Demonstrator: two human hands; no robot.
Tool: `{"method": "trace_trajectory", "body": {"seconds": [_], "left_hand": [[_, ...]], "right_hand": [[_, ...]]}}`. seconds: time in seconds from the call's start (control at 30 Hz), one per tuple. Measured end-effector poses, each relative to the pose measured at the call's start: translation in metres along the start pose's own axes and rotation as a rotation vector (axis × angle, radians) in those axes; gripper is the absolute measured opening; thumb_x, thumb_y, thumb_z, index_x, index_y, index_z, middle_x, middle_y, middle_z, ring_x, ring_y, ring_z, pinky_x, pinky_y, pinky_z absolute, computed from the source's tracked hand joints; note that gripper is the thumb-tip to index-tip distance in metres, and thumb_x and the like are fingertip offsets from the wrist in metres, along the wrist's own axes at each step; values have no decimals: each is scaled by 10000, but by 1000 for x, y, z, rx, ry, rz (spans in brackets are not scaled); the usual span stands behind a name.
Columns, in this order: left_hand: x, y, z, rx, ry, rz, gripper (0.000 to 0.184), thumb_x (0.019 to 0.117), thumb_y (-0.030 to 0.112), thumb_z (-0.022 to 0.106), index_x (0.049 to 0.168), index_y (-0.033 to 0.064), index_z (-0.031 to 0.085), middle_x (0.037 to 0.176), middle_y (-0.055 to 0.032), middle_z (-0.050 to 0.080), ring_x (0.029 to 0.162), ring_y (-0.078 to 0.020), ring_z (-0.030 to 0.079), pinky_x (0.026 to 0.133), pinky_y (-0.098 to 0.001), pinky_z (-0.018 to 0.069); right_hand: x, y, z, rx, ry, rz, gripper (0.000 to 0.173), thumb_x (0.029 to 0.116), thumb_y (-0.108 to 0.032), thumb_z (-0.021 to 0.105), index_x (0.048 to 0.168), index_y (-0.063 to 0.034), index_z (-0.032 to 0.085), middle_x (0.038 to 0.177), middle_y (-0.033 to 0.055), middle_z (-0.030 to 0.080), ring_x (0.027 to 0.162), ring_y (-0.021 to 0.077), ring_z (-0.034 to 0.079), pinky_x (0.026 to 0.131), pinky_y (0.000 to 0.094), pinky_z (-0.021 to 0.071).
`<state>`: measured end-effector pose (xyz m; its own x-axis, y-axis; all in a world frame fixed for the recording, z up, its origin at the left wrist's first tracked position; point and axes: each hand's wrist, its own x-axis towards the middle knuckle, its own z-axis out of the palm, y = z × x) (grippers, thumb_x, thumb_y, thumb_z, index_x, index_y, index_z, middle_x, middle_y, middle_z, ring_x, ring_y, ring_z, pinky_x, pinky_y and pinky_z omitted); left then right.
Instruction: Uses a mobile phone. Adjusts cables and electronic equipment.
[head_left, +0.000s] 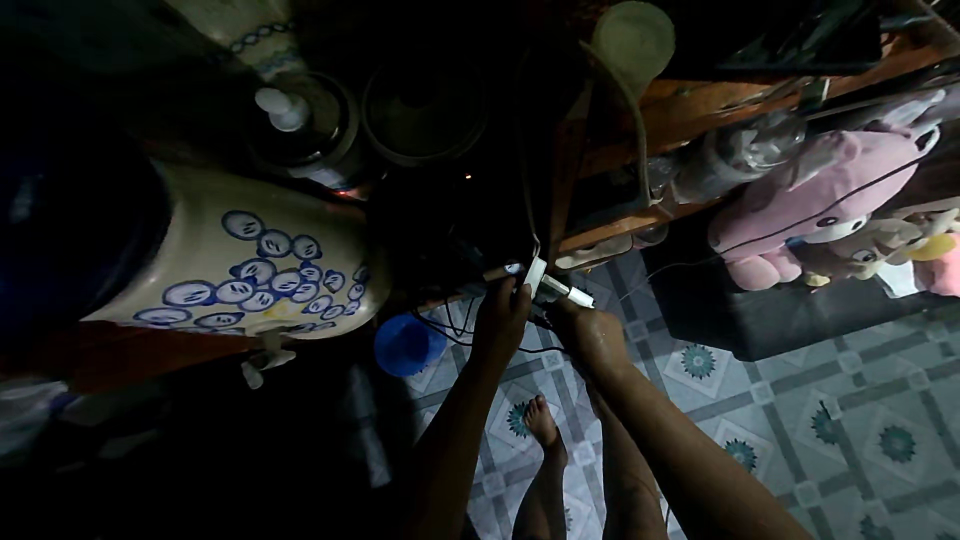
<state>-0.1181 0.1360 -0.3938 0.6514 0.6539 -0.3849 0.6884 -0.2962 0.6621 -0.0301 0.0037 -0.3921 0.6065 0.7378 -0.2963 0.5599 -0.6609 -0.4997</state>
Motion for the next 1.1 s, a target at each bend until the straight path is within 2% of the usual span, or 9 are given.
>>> {"method": "trace_trajectory", "body": {"seconds": [0.3,0.47,0.63,0.7,0.77,0.83,0.9,1.0,1.1], "left_hand": [[-2,4,10,1,5,35,400,1087,300,488,1335,13,618,1206,-202,656,1071,-317,655,956,-519,520],[5,10,-7,15,0,-93,422,1101,329,449,1345,20,600,1190,-231,654,1064,-369,651,947,-575,507],[6,-8,5,47,46,67,403,1090,304,475,1336,21,622,1262,-198,643,1121,-330,646,977,-539,516],[6,-9,9,56,70,91,403,1088,292,484,1352,19,620,1275,-205,644,1129,-334,648,980,-537,513],[6,-15,10,59,79,127,408,1087,281,481,1367,13,608,1293,-209,636,1152,-337,642,997,-538,509],[8,-19,10,58,81,150,416,1083,285,491,1396,30,594,1321,-196,623,1175,-328,633,1006,-537,506],[10,-23,11,60,97,190,416,1080,277,502,1425,61,583,1332,-178,626,1181,-314,636,1003,-526,515],[12,-31,13,68,133,237,415,1077,269,505,1436,76,581,1313,-169,639,1155,-304,649,986,-508,529],[16,-33,17,45,150,214,417,1073,265,517,1441,79,578,1295,-185,636,1124,-322,653,954,-518,539]], "right_hand": [[-3,12,4,-25,35,26,211,1020,-278,606,1059,-126,747,762,132,726,724,360,732,625,559,566],[-14,26,-1,14,-87,157,274,1047,-315,557,1130,-128,739,879,153,743,845,378,733,734,595,565],[-20,53,-6,45,-363,337,361,1042,-367,570,1292,-135,687,1096,175,736,1046,387,699,904,611,530],[-19,56,-9,85,-247,322,397,1017,-414,611,1252,-112,715,1026,176,742,969,381,711,859,607,546],[-14,60,-6,90,55,215,387,963,-393,698,1155,-57,718,986,181,712,881,377,702,758,590,563],[5,64,-4,60,136,115,567,899,-379,770,1329,-37,629,1251,244,635,1146,451,613,930,638,501],[25,66,3,3,45,51,631,918,-343,752,1453,-72,558,1362,233,608,1305,457,527,1085,658,382],[40,63,13,-54,-3,-60,391,975,-193,662,1346,-71,660,1248,154,708,1273,369,596,1156,617,334],[43,60,18,-51,-11,-103,345,978,-187,665,1295,-54,683,1200,152,726,1225,357,631,1151,609,349]]}}
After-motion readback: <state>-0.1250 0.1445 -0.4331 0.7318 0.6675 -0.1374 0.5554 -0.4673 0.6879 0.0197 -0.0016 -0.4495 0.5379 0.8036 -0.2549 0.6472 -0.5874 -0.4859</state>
